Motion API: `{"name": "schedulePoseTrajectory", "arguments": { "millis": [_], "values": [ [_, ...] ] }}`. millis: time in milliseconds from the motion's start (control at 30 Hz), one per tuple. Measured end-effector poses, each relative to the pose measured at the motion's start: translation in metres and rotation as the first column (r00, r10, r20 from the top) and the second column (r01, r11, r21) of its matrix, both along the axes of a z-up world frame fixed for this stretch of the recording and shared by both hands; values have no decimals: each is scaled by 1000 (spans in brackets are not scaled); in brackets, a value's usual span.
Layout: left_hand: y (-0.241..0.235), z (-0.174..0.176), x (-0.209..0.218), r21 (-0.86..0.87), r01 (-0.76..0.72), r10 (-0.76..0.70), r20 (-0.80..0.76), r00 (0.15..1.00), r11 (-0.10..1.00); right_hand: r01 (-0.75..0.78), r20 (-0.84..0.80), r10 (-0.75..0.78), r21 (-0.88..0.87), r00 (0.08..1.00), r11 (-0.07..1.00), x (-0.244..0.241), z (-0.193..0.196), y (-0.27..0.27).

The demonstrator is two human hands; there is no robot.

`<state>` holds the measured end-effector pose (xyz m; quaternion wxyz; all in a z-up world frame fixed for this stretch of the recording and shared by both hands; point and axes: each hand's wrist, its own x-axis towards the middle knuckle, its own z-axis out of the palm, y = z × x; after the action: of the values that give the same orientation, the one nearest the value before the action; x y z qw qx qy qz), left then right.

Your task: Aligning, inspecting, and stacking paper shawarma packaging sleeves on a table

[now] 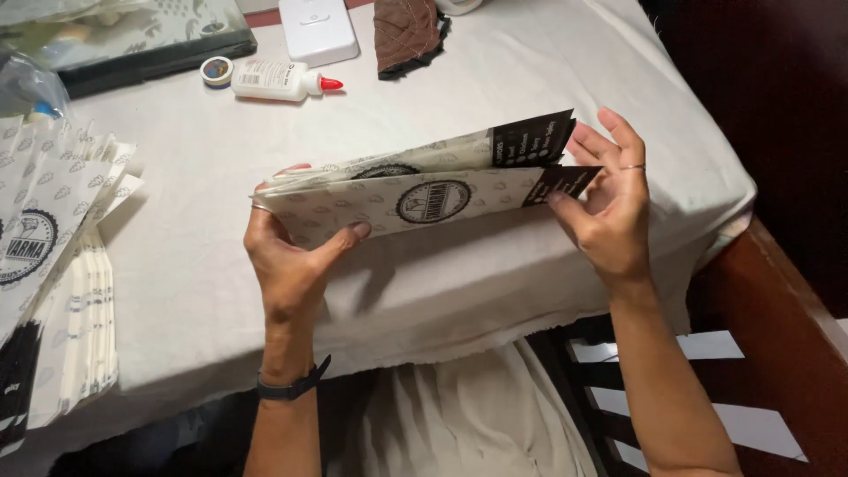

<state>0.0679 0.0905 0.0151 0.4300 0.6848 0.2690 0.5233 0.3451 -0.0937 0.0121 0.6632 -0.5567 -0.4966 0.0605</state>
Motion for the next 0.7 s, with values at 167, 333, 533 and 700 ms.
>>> {"name": "schedulePoseTrajectory", "arguments": {
  "millis": [167, 333, 533, 700],
  "values": [
    [-7, 7, 4, 35, -13, 12, 9, 1000, 999, -155, -2, 155, -18, 988, 988, 8, -16, 10],
    [-4, -5, -7, 3, -68, 68, 0, 998, 998, -89, -31, 90, 17, 995, 996, 1, 13, 18],
    [-16, 10, -2, 5, -87, 87, -4, 996, 996, 73, 180, -94, 122, 979, 990, 14, 41, 26],
    [-21, 19, -6, -137, -38, 32, -50, 998, 990, 107, 87, -117, 114, 989, 988, 13, 55, 17]
  ]
}}
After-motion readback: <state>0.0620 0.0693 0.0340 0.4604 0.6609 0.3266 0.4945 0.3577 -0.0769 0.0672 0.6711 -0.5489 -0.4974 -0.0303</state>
